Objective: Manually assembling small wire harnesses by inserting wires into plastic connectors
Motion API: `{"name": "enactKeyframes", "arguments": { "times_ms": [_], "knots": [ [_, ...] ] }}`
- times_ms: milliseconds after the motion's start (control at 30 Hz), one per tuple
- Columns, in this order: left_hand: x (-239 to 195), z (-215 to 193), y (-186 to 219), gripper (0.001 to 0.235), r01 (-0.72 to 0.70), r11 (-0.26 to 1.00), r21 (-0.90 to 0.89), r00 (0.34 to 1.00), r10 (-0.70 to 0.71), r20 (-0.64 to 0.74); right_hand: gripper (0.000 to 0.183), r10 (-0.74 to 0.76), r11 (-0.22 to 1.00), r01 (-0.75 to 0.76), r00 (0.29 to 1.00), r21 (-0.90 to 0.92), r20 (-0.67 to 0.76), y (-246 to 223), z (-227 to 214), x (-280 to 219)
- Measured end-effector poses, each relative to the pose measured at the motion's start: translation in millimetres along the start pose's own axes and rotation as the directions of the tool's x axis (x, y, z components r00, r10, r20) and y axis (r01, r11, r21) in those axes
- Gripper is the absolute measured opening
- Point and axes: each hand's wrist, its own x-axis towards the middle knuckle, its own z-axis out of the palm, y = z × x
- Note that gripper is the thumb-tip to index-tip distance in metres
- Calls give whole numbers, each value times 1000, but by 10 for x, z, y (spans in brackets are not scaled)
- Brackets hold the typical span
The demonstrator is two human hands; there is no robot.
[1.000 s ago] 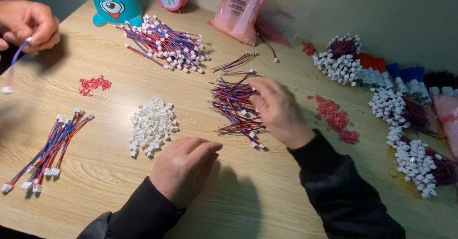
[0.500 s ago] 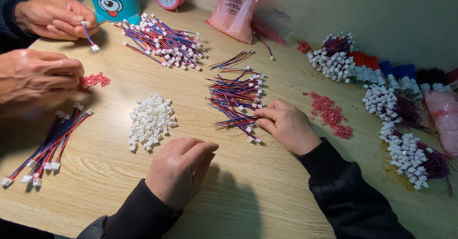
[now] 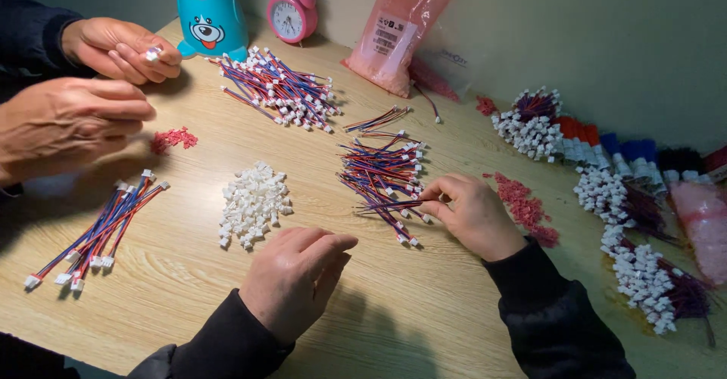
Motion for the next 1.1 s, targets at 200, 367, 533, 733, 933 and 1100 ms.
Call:
{"name": "enactKeyframes", "arguments": {
  "times_ms": [200,367,533,733,933,1100],
  "knots": [
    [53,-27,25,17,43,999,1,999,-43,-4,25,-38,994,47,995,96,-88,11,-127,28],
    [138,-48,71,20,43,999,-14,999,-44,-32,15,64,961,-39,994,274,-85,-107,-167,-4],
    [247,9,102,19,35,999,-37,998,-37,-49,15,131,926,-73,982,370,-134,-56,-108,-7],
    [606,161,-16,60,-3,1000,-27,997,1,-80,20,223,734,11,940,680,-256,-424,-293,-73],
    [798,199,-10,19,45,956,-290,997,-62,-50,28,184,568,40,967,822,-175,-807,-337,-116],
    [664,171,-72,13,463,729,-504,886,-394,243,22,160,549,24,978,836,-133,-879,-163,-64]
  ]
}}
